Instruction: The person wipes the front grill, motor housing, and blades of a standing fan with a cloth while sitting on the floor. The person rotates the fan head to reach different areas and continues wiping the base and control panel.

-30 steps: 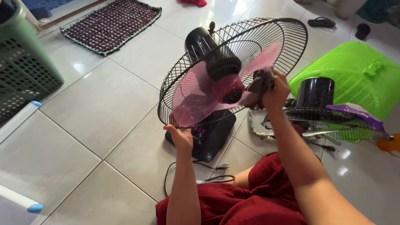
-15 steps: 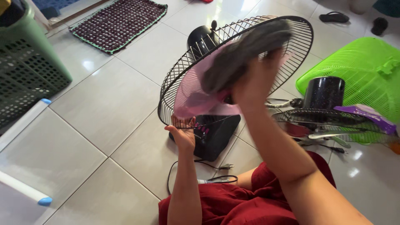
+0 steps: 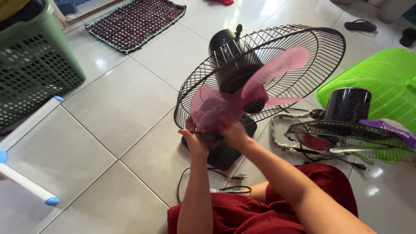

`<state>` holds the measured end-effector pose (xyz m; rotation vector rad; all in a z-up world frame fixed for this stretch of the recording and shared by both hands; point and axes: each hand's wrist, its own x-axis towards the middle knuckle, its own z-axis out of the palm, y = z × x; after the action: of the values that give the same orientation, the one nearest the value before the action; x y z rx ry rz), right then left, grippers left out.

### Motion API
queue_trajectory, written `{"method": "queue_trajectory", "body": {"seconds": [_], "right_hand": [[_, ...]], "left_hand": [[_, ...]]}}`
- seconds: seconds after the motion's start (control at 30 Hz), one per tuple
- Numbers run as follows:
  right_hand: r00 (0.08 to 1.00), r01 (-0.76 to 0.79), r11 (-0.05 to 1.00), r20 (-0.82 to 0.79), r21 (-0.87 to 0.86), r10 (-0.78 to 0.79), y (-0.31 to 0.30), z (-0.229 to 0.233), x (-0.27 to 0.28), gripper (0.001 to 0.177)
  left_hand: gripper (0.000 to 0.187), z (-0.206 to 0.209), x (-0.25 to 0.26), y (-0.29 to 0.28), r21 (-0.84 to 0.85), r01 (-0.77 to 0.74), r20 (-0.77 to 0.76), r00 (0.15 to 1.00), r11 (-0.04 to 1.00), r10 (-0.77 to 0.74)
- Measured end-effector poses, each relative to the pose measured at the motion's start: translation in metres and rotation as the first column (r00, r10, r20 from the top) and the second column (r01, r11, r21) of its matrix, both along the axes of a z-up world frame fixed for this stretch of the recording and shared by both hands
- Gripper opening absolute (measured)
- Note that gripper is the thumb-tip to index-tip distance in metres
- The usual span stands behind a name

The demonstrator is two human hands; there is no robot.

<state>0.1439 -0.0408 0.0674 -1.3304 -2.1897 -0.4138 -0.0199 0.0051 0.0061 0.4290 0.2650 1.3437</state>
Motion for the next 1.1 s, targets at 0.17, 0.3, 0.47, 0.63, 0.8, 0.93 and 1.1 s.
{"method": "queue_trajectory", "body": {"seconds": [0.17,0.3,0.47,0.63,0.8,0.93,1.1], "right_hand": [[0.942,0.283,0.959,-0.184,-0.016,-0.281,-0.029,0.007,0.073,0.026],[0.899,0.418,0.873,-0.250,0.250,-0.359,-0.048,0.063,0.113,0.018],[0.345,0.751,0.657,-0.812,-0.061,-0.470,-0.051,0.162,0.131,0.018],[-0.300,0.151,0.947,-0.900,0.282,0.316,-0.028,0.225,0.090,0.021],[0.457,0.310,0.921,-0.887,0.234,0.072,-0.012,0.229,0.008,0.037],[0.828,0.178,0.937,-0.561,0.299,0.022,-0.002,0.206,-0.040,0.050],[0.961,0.204,0.858,-0.069,-0.472,-0.267,0.007,0.128,-0.091,0.020]], "left_hand": [[0.102,0.013,0.005,-0.006,0.041,-0.007,0.068,0.998,0.999,0.004],[0.103,0.022,0.002,-0.012,0.085,-0.034,-0.005,0.999,0.996,0.034],[0.103,0.023,0.002,-0.007,0.107,-0.031,0.054,0.998,0.994,0.025],[0.106,0.010,0.006,-0.005,0.073,-0.028,0.049,0.998,0.997,0.024],[0.101,0.014,0.007,-0.009,0.061,-0.025,0.080,0.997,0.998,0.020],[0.102,0.011,0.005,-0.006,0.030,-0.046,0.031,0.998,0.998,0.045],[0.102,0.000,-0.002,-0.004,-0.119,0.009,-0.015,1.000,0.993,-0.011]]}}
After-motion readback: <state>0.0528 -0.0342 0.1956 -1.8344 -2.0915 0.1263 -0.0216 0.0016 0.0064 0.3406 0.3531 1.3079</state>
